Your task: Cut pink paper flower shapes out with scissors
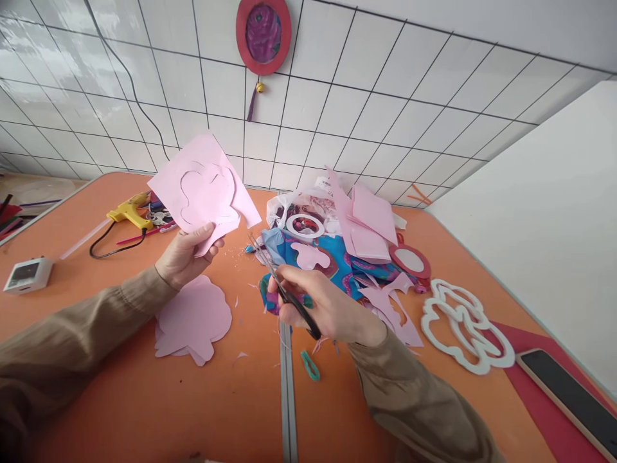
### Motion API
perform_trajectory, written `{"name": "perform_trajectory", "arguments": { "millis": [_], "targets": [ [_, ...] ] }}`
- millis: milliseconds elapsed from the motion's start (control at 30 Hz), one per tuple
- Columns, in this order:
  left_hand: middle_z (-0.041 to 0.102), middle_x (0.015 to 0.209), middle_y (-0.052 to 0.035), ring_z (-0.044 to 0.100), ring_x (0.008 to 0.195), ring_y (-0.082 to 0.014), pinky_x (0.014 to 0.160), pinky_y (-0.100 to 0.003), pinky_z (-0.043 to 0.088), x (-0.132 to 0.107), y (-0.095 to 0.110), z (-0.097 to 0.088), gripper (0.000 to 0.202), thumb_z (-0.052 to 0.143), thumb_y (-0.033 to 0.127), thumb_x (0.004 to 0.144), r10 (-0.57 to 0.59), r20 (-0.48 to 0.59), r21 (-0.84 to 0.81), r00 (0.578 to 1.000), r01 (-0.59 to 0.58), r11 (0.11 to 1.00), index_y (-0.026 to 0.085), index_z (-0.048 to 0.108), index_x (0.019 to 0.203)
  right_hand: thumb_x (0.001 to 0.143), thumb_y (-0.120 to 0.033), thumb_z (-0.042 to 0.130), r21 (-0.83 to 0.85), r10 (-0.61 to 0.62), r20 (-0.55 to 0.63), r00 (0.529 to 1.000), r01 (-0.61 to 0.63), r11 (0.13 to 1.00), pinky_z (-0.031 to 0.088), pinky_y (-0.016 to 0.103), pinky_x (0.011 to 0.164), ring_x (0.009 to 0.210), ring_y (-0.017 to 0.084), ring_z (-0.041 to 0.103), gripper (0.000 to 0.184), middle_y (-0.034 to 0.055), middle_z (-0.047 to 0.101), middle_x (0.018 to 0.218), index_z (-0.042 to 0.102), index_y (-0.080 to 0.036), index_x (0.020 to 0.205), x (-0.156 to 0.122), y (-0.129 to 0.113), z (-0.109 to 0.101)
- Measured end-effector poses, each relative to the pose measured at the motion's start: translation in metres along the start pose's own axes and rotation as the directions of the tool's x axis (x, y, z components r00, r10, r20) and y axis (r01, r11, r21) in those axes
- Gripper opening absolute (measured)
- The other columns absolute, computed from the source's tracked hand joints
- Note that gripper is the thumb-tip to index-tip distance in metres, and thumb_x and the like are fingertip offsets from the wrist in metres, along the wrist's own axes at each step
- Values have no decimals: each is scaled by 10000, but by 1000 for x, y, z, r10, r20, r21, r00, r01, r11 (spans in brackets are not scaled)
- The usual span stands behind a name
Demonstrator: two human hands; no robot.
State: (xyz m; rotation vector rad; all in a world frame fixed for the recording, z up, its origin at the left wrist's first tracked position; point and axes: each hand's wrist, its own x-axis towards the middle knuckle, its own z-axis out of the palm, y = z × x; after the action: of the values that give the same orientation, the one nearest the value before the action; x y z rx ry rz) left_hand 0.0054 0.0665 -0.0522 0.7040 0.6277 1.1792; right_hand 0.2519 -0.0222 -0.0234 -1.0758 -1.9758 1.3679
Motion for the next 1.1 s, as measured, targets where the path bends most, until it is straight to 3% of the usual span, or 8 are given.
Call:
{"name": "perform_trajectory", "arguments": {
  "millis": [133, 267, 567, 800, 1100],
  "targets": [
    [706, 745, -38, 632, 523, -91, 426, -136, 503, -1, -3, -1, 285, 886, 147, 638, 7, 23, 4, 1000, -7, 1000, 97, 733, 872, 814, -768, 598, 70, -18, 39, 999, 15, 997, 481, 282, 663, 727, 155, 543, 623, 40, 536, 834, 541, -177, 1004, 5, 7, 3],
    [711, 745, -34, 616, 506, -85, 419, -145, 506, -1, -7, -2, 348, 954, 221, 565, 14, 62, 27, 998, -15, 1000, 95, 738, 807, 835, -742, 602, 137, 1, 17, 1000, -3, 991, 501, 312, 730, 758, 155, 540, 615, 37, 529, 849, 526, -172, 1052, 8, 11, 10],
    [725, 740, -50, 635, 539, -100, 463, -164, 519, -1, -16, -9, 225, 896, 266, 697, 16, 191, 114, 981, -38, 993, 109, 775, 804, 819, -748, 617, 267, -14, 1, 1000, 14, 964, 496, 314, 672, 709, 138, 507, 614, 20, 515, 828, 520, -188, 1052, 13, 19, 16],
    [722, 706, -54, 643, 521, -105, 453, -159, 517, -5, -18, -5, 269, 912, 293, 673, -37, 178, 161, 983, 8, 987, 92, 781, 795, 795, -730, 666, 299, 23, -65, 998, -3, 954, 499, 310, 688, 706, 126, 528, 608, 25, 523, 869, 547, -181, 1028, 14, 13, 19],
    [740, 737, -49, 661, 526, -116, 435, -164, 527, -11, -22, -1, 270, 921, 278, 663, -66, 165, 140, 984, 43, 989, 111, 792, 831, 819, -656, 697, 291, -66, -139, 988, 104, 951, 487, 281, 630, 681, 134, 557, 537, 2, 518, 776, 586, -179, 1040, 17, 24, 15]
  ]
}}
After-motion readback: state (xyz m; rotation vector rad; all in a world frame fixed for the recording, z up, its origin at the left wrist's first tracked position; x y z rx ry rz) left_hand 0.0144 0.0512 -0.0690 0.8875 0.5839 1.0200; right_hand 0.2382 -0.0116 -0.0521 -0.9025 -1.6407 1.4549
